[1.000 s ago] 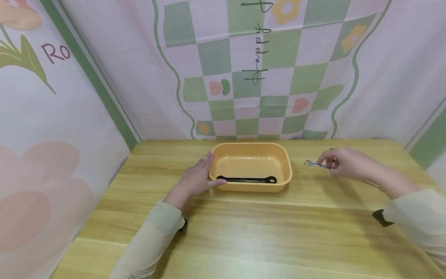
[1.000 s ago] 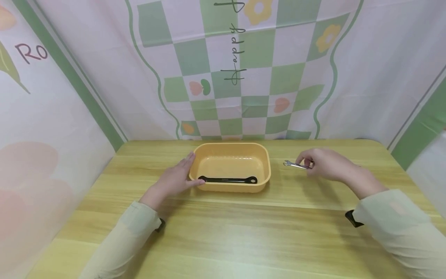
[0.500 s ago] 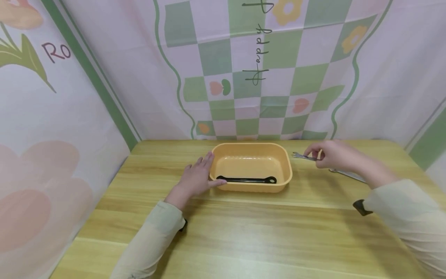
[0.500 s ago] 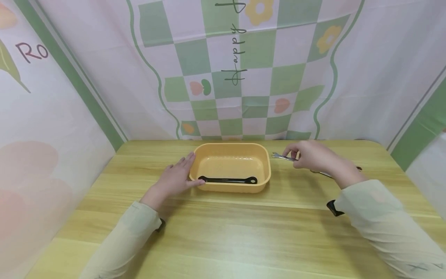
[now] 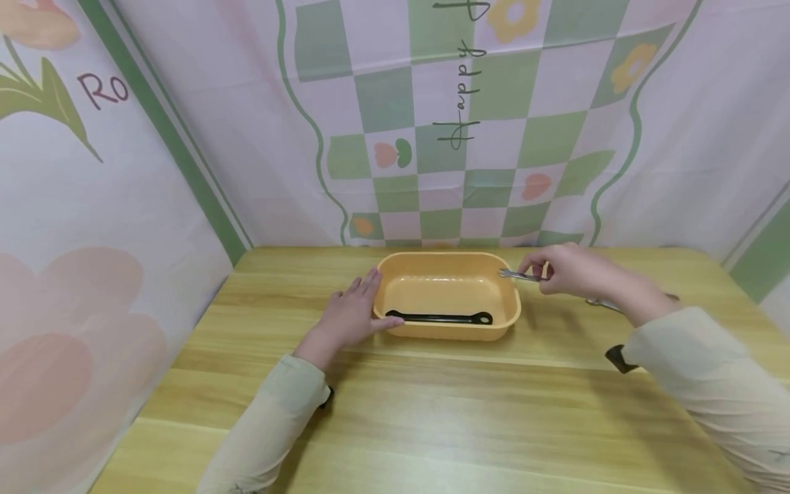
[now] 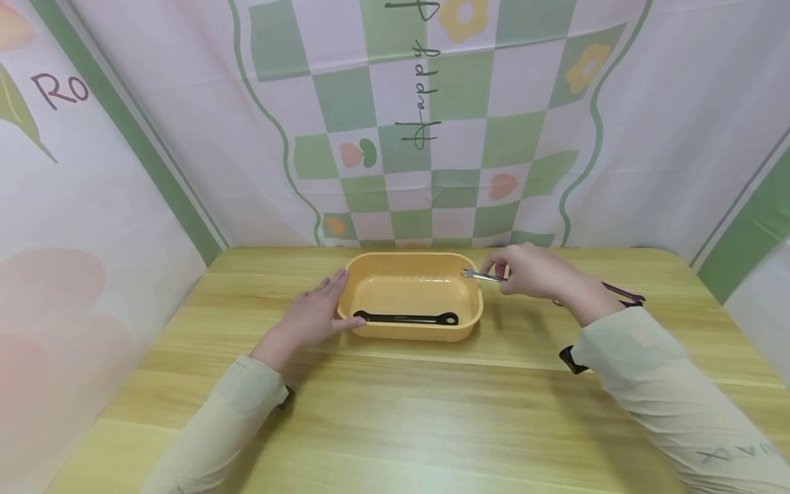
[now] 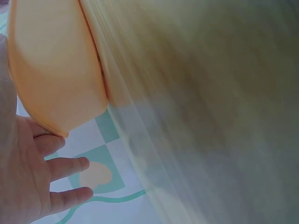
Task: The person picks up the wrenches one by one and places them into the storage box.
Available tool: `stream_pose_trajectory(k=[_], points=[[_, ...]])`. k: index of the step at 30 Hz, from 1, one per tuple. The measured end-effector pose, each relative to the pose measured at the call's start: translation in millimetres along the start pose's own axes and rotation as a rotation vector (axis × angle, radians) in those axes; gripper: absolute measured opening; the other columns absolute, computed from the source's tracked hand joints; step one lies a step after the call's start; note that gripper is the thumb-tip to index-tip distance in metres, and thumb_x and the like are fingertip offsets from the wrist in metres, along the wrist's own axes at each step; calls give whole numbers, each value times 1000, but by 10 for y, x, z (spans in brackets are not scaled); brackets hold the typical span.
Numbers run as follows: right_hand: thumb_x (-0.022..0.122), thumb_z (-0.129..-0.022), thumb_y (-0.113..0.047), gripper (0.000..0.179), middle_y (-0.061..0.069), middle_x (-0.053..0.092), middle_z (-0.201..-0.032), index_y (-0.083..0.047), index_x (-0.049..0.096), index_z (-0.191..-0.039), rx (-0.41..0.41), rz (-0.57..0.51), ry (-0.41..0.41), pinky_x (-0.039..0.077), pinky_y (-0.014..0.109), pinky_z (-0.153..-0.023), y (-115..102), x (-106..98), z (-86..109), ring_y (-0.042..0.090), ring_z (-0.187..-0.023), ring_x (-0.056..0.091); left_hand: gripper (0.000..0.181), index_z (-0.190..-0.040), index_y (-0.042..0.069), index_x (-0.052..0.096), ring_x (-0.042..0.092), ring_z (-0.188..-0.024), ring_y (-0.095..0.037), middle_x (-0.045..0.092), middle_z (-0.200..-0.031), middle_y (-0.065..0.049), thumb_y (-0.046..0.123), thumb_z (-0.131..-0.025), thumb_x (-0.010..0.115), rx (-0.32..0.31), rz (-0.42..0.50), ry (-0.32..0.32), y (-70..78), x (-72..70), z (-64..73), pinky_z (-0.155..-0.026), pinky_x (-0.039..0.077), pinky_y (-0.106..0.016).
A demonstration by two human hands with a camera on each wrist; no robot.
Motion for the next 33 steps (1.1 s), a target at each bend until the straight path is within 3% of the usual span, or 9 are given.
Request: stream_pose_trajectory(k=[23,33], points=[[66,-82,7,33,4,65,-90,-6,74,-111,-85,-10,-70,52,37,-68,-365,194,-367,17,-79,60,111,-166,9,6,22,-153,-37,7,-172,-7,79,-91,48,10,-21,13,-11,11,-4,-115,29,-64],[64,-82,8,34,5,67,-90,-7,74,-112,-101,-16,-92,48,34,-64,-527,249,-478,17,-75,56,111,-166,9,7,22,-152,-37,8,-172,-6,79,-91,48,8,-29,18,-7,4,-4,-115,31,-64]])
Point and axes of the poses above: each hand's wrist, its own z-axis away from the middle knuckle, its own x-axis out of the palm, y = z × x, the point moved 4 cm from there along -z, towards the middle knuckle
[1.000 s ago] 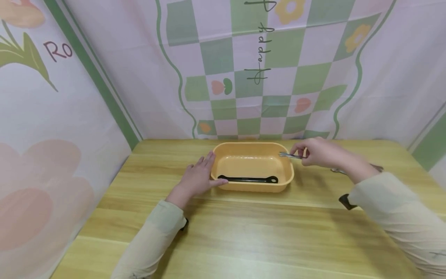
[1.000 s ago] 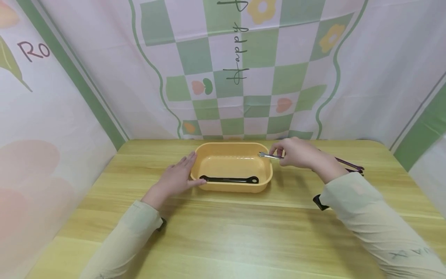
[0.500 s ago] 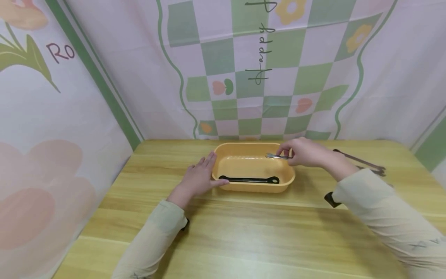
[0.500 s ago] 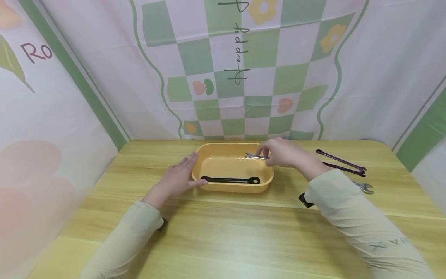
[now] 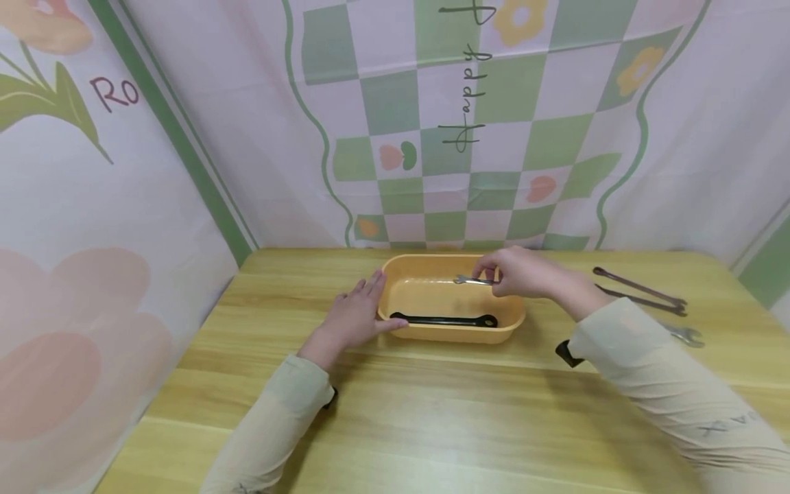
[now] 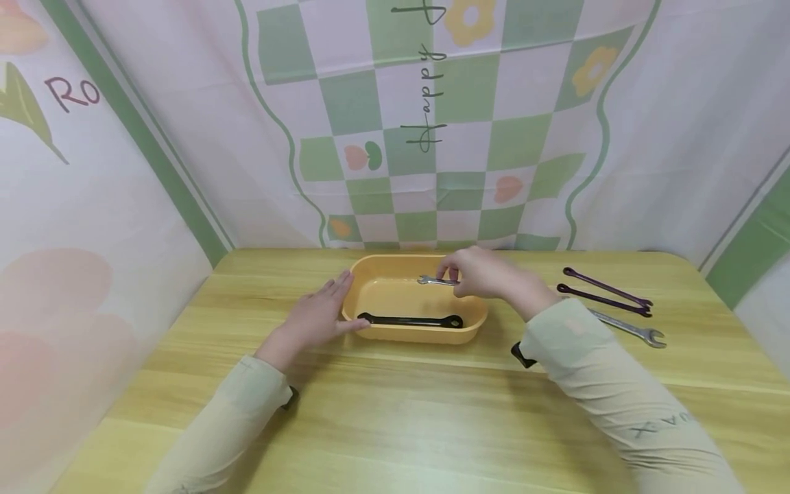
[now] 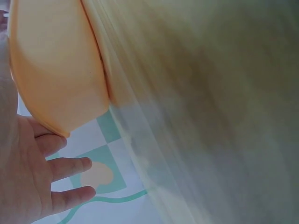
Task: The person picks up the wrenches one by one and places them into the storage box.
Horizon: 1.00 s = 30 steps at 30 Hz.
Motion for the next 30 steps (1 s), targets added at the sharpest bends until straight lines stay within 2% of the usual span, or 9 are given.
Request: stream_pose_trajectory(k=[9,15,25,30], points=[[64,-81,9,35,9,68,-92,-5,74,-112,-16,-20,-8,46,32,-60,-73,66,-124,16,-71,55,111,-166,10,5,21,-153,-36,5,-172,-4,80,-91,48,-8,0,-1,-9,3,-13,-115,31,-63],[63,-79,8,37,7,67,-91,-5,74,-112,-23,-18,-22,47,31,-61,-77,168,-208,17,-73,56,111,-166,10,4,22,-153,-37,4,-172,-5,80,-91,47,-4,-5,-7,-13,17,-6,-115,31,-63],[74,-85,-1,21,-3,65,-84,-11,76,-103,-64,95,-4,52,37,-71,-78,336,-327,14,-74,58,110,-166,10,5,22,-153,-37,4,-172,-5,80,-92,46,-3,4,-10,-5,5,-3,-114,31,-64],[73,-88,-4,18,-4,66,-84,-14,76,-103,-56,125,-7,52,35,-69,-76,407,-375,12,-73,58,110,-166,10,5,22,-153,-37,5,-172,-5,80,-92,46,-3,4,-12,1,-3,0,-114,31,-64]])
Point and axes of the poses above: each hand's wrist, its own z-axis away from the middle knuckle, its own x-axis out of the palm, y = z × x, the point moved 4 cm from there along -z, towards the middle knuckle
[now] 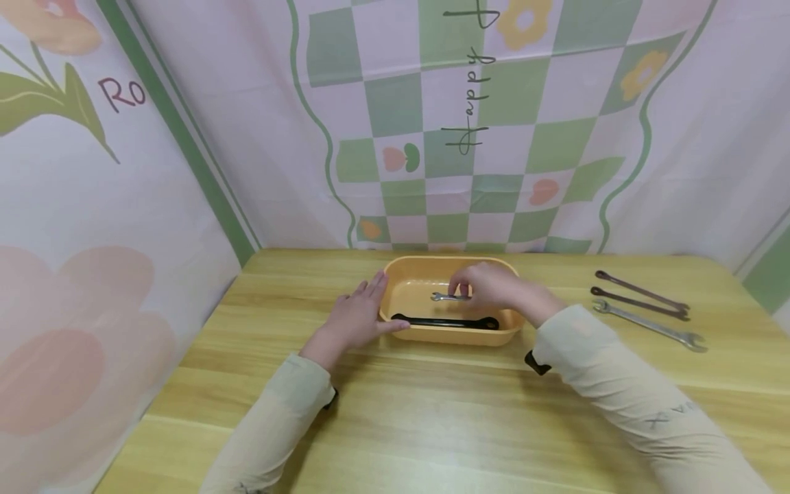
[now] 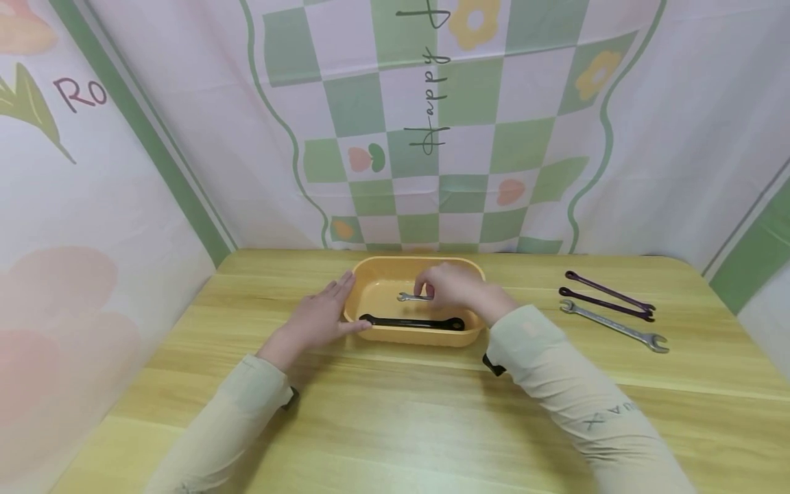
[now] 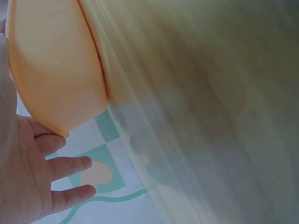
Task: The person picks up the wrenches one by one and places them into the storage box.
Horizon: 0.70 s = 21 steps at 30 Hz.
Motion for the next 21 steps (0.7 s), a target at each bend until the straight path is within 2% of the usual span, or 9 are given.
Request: stream_pose_trajectory(k=[9,12,21], points=[[72,-92,-11,17,-1,66,-89,-12,75,-108,69,-36,-47,53,36,-70,-48,79,-21,16,-78,60,109,-166,9,5,22,-152,-37,6,-172,-6,79,-92,47,-5,-7,-5,10,-6,-20,-114,30,-65],[74,-90,-12,17,-1,65,-88,-13,76,-107,82,-52,-53,53,37,-71,-44,131,-43,17,-79,60,109,-165,9,5,22,-153,-37,4,-172,-5,78,-92,48,-7,-9,-9,14,-8,-14,-114,30,-64],[74,-82,-3,25,-2,65,-85,-12,76,-105,49,-60,-45,53,35,-70,-16,227,-111,16,-76,60,110,-165,9,4,22,-152,-37,4,-172,-5,79,-92,47,-8,-15,-14,16,2,-7,-114,31,-63]])
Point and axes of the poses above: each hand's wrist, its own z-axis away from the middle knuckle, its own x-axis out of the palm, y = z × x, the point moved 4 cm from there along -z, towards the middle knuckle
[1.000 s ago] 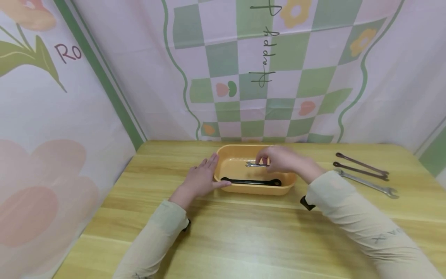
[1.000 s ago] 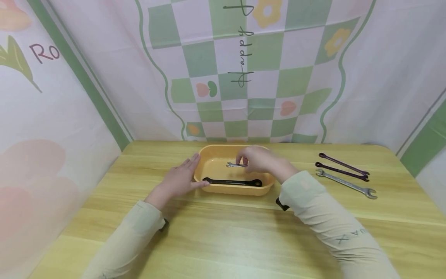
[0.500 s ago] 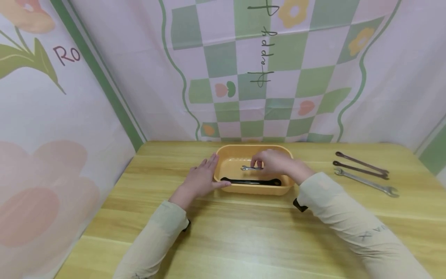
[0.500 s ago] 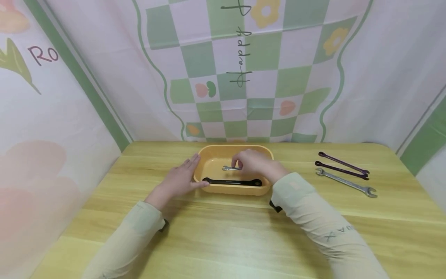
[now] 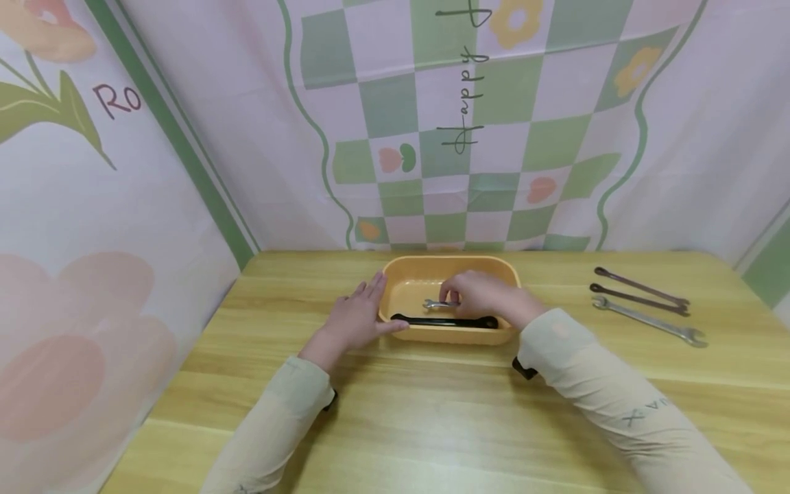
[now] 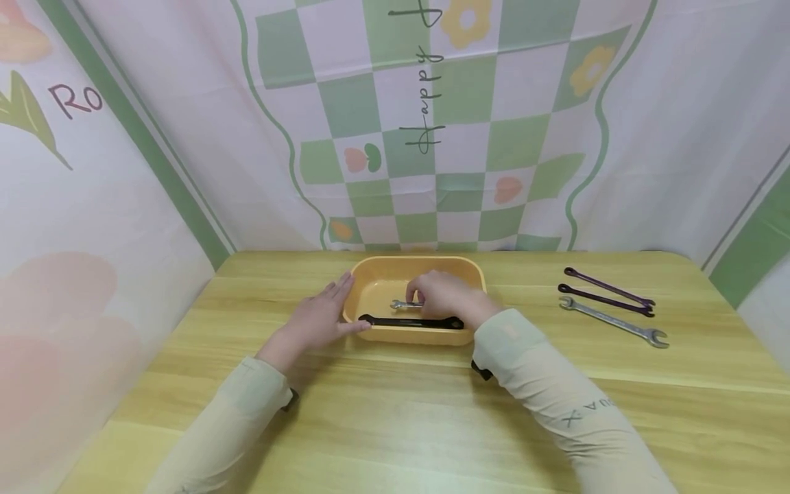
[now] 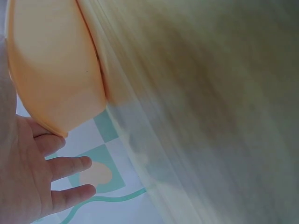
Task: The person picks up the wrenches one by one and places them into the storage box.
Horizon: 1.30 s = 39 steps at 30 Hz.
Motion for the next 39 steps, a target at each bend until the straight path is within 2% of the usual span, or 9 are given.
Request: stream_pose_trajectory(k=[8,23,39], points=[[72,-86,-3,22,-3,65,-86,-13,76,-105,-15,24,-15,54,36,-73,-32,49,-64,16,-78,60,110,-166,10,4,22,-153,-37,6,-172,-6,78,-92,48,0,6,10,-5,-14,0,-114,31,-64],[72,-83,0,20,-2,62,-81,-11,74,-99,-45,21,5,51,36,-70,-76,136,-120,17,-75,57,110,-166,9,6,23,-152,-37,7,-172,-6,78,-92,49,9,6,15,-1,20,-70,-113,32,-64],[70,-82,4,22,0,61,-81,-11,75,-98,-68,3,15,51,38,-74,-163,197,-182,18,-77,57,109,-166,9,6,23,-152,-37,8,-172,-7,77,-92,50,0,1,10,-21,13,-29,-113,32,-64]])
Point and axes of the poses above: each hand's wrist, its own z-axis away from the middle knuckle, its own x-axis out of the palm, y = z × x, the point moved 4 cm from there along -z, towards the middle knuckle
